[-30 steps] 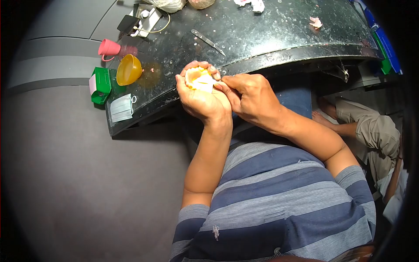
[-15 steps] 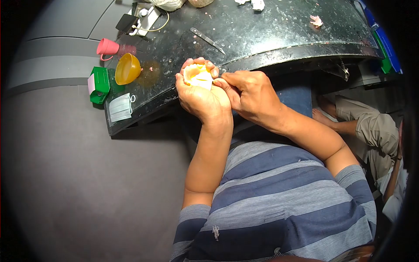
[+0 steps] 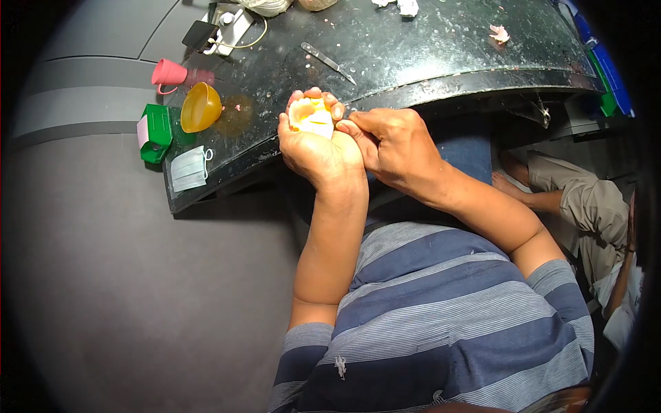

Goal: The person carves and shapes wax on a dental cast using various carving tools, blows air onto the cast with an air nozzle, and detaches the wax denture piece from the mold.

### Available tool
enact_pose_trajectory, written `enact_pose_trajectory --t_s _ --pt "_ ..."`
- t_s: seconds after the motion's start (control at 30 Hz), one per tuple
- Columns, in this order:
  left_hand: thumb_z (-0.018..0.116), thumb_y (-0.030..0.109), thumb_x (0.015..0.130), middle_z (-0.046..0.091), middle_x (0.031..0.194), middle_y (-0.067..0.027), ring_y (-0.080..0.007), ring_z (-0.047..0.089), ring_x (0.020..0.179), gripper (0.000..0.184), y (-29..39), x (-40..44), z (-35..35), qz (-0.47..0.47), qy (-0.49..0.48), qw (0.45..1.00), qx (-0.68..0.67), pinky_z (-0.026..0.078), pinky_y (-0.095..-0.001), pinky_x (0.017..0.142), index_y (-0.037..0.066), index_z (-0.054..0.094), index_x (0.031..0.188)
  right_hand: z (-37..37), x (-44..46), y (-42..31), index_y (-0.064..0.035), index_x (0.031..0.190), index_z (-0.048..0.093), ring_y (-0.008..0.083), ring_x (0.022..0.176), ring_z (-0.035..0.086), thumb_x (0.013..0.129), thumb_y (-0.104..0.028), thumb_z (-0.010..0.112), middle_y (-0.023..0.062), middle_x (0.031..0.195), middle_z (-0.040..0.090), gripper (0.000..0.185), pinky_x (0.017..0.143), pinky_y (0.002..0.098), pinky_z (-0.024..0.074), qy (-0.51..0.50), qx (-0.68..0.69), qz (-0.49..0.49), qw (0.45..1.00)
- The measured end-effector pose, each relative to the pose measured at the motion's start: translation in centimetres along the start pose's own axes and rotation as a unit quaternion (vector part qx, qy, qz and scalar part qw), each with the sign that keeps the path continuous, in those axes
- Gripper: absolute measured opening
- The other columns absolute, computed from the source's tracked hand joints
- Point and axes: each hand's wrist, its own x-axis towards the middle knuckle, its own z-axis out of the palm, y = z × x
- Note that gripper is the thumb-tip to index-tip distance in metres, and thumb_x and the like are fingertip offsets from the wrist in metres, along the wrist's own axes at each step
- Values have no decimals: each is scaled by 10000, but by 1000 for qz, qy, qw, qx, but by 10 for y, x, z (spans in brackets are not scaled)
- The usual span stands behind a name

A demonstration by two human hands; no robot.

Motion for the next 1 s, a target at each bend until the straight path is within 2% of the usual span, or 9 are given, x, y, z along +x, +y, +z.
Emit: enact_pose_trajectory --t_s 0.17,0.67,0.73,0.97,1.0 --pt "513 112 945 608 959 -179 -297 569 745 148 1 0 0 -6 -5 1000 -7 466 -373 571 -4 534 1036 0 1 -1 -7 713 644 364 600 620 930 -188 634 182 647 611 283 581 459 501 2 -5 -3 1000" --pt "473 105 948 621 1006 -166 -307 565 749 149 2 5 3 -31 21 999 -10 463 -372 573 7 546 1034 -1 2 -4 -4 731 664 377 608 617 913 -187 642 191 661 615 260 593 473 495 7 -1 14 1000" --pt "302 266 1045 602 977 -149 -262 544 726 336 1 6 5 -36 41 998 24 460 -373 579 14 521 1082 0 3 -2 -4 731 665 378 607 617 913 -188 644 190 661 616 260 592 475 494 8 -5 13 1000" --pt "332 281 1035 611 968 -148 -262 550 729 340 1 10 2 -49 43 997 39 465 -374 583 13 536 1072 -1 3 0 -3 735 670 383 629 632 912 -195 645 195 684 634 262 605 478 505 8 -5 13 1000" --pt "402 224 1000 622 990 -149 -280 561 752 259 0 6 1 -49 27 998 16 476 -379 606 16 549 1047 -1 3 -1 -3 735 670 383 629 632 912 -195 645 195 684 634 262 605 478 505 8 -4 12 1000"
